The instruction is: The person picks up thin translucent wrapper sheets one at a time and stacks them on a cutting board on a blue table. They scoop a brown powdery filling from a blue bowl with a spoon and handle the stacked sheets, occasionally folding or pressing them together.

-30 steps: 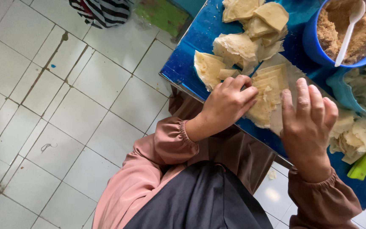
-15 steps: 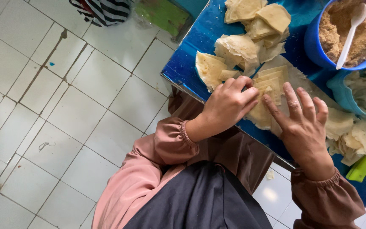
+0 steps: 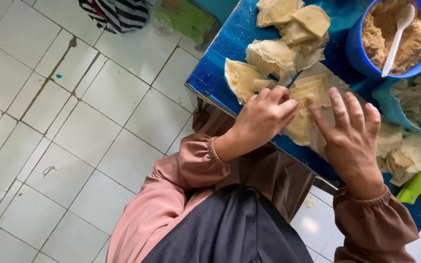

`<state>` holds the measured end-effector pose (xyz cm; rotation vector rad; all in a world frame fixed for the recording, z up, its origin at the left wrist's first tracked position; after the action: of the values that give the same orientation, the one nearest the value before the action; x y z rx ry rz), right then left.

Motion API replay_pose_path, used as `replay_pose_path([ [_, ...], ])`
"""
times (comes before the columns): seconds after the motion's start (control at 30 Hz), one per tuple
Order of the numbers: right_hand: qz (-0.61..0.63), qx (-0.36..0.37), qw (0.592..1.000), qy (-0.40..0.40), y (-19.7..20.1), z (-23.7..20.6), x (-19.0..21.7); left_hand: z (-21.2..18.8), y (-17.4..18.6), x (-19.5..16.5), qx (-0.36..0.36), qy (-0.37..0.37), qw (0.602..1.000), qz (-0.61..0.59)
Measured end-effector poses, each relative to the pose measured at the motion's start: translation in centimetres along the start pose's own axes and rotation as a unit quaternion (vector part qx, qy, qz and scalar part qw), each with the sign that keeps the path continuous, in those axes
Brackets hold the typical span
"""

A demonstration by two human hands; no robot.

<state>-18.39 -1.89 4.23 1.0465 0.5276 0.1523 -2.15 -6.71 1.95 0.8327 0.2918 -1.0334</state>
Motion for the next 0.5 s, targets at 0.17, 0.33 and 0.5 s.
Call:
replay_pose_path([
  [0.17, 0.328, -0.038, 0.928, -0.172, -1.3, 0.3, -2.4, -0.2, 0.1, -0.3, -0.006, -0.008, 1.000, 0.000],
  [0.33, 0.460, -0.070, 0.843, -0.271, -1.6, 1.0, -3.8, -0.1, 0.5, -0.6, -0.003, -0.008, 1.000, -0.005],
  [0.5, 0.292, -0.053, 0.945, -0.139, 1.1, 2.3, -1.2, 0.5, 1.8, -1.4, -0.005, -0.010, 1.000, -0.006],
])
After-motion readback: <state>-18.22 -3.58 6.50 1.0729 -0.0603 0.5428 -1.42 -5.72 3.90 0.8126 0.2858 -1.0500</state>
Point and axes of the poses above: each hand's wrist, its own z-axis towards the middle knuckle, its own y-axis out of the back of the hand, x = y × z, the point moved 7 cm from there along z, towards the middle knuckle, and after that the axes turned 15 degrees about -x, right-handed, at the moved point
